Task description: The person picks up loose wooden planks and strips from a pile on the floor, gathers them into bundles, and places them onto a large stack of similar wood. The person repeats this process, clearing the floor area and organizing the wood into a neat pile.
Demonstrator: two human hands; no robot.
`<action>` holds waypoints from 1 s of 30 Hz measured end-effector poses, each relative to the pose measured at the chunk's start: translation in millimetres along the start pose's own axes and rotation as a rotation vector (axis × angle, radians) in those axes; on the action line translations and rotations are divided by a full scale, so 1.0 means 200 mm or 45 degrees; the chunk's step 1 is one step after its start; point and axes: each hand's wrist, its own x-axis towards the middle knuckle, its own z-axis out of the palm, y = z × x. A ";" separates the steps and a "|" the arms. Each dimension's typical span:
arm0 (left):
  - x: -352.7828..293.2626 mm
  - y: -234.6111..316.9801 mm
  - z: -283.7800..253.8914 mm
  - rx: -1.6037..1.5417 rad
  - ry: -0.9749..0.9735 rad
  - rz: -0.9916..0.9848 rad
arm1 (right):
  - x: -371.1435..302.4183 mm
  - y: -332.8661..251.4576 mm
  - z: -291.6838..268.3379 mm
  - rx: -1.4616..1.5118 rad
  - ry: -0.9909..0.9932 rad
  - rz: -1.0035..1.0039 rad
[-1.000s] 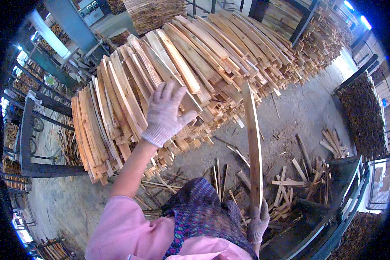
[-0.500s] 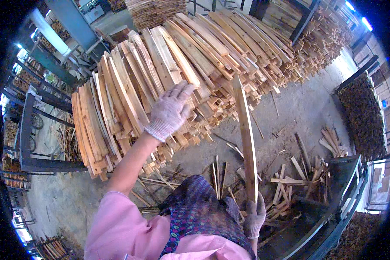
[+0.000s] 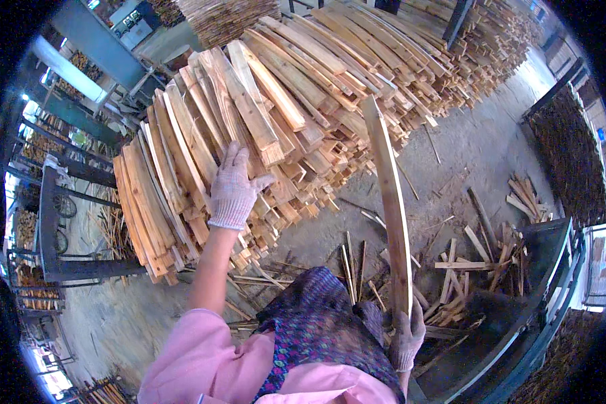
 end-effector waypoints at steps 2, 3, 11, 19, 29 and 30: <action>0.01 -0.01 -0.02 0.029 -0.058 0.008 | -0.01 0.02 -0.01 0.027 -0.007 -0.032; 0.03 0.02 -0.05 0.029 -0.122 -0.057 | -0.01 0.02 -0.01 0.034 -0.005 -0.013; 0.03 0.05 -0.04 -0.190 0.090 -0.266 | -0.02 0.10 -0.05 0.079 -0.028 0.112; -0.29 0.17 0.05 0.097 -0.085 0.272 | 0.02 -0.27 0.22 -0.059 -0.078 -0.081; -0.14 -0.04 0.20 0.247 -0.104 0.662 | 0.14 -0.28 0.40 -0.087 -0.374 -0.224; -0.14 -0.08 0.26 0.351 -0.030 0.669 | 0.13 -0.32 0.42 -0.078 -0.374 -0.192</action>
